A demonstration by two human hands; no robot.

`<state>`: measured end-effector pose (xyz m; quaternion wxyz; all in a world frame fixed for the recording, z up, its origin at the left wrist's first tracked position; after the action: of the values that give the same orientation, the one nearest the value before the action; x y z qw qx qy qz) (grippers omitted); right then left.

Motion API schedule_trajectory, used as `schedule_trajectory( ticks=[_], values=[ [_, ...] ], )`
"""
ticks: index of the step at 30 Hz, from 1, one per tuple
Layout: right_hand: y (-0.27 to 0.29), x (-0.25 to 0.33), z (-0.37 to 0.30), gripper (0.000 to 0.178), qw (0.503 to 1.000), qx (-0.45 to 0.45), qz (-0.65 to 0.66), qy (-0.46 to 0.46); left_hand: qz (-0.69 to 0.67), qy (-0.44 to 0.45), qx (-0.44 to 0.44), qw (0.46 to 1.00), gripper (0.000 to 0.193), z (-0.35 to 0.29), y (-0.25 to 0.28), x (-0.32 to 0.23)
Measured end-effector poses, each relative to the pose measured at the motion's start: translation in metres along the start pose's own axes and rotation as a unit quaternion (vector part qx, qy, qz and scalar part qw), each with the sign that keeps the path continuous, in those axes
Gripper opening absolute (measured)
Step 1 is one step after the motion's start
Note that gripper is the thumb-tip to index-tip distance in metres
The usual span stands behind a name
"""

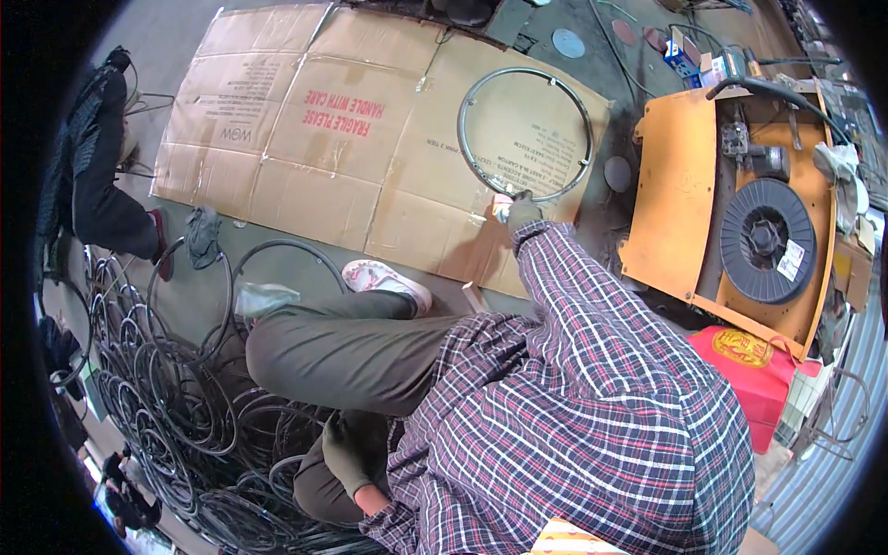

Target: Cleaning and wiping circular metal rings with a cloth and spray.

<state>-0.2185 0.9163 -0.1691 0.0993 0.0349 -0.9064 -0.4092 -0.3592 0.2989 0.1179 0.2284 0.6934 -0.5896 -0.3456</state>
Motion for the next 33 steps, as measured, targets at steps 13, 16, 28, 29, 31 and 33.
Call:
schedule_trajectory(
  ticks=[13, 16, 28, 29, 31, 33],
  values=[
    [-0.035, 0.015, 0.012, 0.031, 0.959, 0.099, 0.114, 0.24, -0.25, -0.034, -0.085, 0.964, 0.029, -0.014, 0.055, -0.022],
    [-0.03, 0.08, -0.073, 0.027, 0.848, 0.293, 0.427, 0.111, -0.278, -0.008, -0.233, 0.932, 0.032, -0.037, 0.09, -0.005],
    [0.126, 0.392, -0.302, 0.038, 0.85, 0.185, 0.146, 0.472, -0.553, -0.029, -0.472, 0.686, 0.031, -0.125, 0.084, 0.1],
    [0.138, 0.41, -0.351, 0.039, 0.765, 0.146, 0.202, 0.594, -0.582, -0.023, -0.459, 0.671, 0.03, -0.109, 0.082, 0.093],
    [0.12, 0.418, -0.415, 0.047, 0.649, 0.13, 0.227, 0.714, -0.665, -0.035, -0.417, 0.619, 0.028, -0.07, 0.068, 0.095],
    [0.08, 0.42, -0.455, 0.056, 0.659, 0.175, 0.096, 0.725, -0.704, -0.078, -0.368, 0.603, 0.026, -0.019, 0.048, 0.088]
  ],
)
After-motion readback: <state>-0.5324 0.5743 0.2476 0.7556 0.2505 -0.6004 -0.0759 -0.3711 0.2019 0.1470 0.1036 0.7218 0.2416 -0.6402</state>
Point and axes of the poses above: each hand's wrist, its own z-axis towards the middle knuckle, its own y-axis out of the back of the hand, x = y × z, the point moved 8 cm from there along z, towards the middle knuckle, and after that the axes turned 8 degrees about x, right-handed, at the moved point
